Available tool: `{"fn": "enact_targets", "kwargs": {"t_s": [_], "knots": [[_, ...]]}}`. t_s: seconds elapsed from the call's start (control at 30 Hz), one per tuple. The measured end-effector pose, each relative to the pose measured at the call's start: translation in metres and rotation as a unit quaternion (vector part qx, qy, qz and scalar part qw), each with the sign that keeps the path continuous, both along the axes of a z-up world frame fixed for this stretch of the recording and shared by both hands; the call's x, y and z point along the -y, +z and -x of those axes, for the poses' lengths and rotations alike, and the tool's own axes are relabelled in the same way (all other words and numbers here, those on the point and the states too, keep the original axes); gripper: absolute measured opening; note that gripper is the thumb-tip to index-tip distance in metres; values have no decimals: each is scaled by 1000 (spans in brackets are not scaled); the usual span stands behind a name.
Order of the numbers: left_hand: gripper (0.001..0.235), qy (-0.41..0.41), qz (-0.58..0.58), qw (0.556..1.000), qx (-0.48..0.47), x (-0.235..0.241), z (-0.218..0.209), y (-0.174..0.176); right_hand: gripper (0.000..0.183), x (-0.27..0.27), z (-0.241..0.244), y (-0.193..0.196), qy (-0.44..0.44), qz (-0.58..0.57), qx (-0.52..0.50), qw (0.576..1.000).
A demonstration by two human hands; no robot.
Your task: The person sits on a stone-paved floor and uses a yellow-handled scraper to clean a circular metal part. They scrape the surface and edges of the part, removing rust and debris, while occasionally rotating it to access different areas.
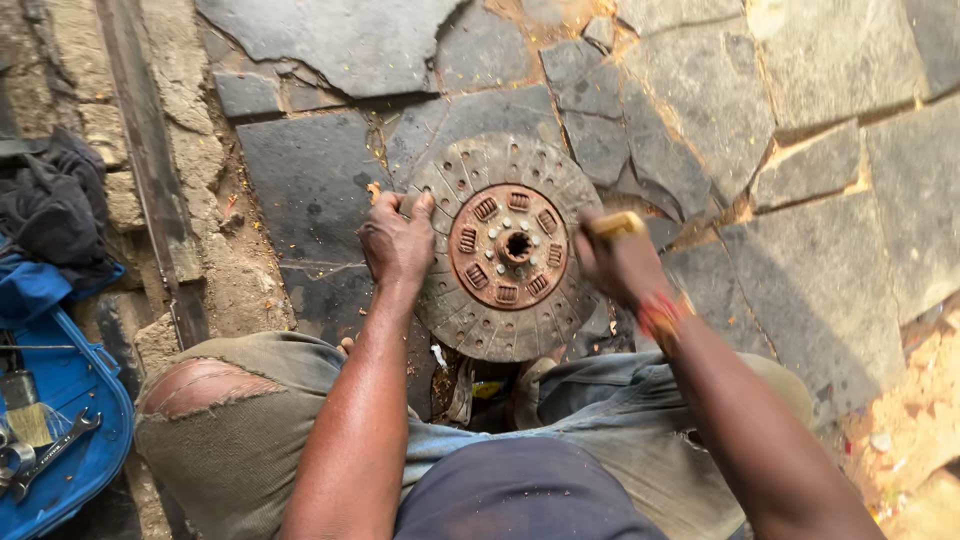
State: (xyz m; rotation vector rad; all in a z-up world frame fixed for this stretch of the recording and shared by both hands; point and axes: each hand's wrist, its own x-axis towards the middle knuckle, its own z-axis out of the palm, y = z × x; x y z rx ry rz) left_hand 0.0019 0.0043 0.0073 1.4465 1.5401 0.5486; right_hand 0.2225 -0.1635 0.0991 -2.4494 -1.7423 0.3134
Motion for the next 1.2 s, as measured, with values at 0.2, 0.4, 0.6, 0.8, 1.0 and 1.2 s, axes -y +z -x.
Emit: {"fn": "enact_targets", "kwargs": {"t_s": [0.2,0.4,0.6,0.8,1.0,1.2], "knots": [[30,-3,30,1000,2,2,-2,-4,14,-8,-13,-1,-72,-49,-103,991],[31,0,37,999,11,3,-1,-6,17,-8,-10,-3,8,-56,-20,998],[32,1,-6,1000,7,1,-3,-14,16,9,-19,-8,-81,-84,-164,980],[34,11,-57,998,6,-1,-2,-12,14,19,-8,-17,75,-175,114,975],[32,-16,15,1000,3,4,-1,-8,13,16,-7,-19,-105,-175,-137,969],[33,-10,-17,1000,-12,6,0,3,12,-49,-11,-20,48,-146,-44,987]]}}
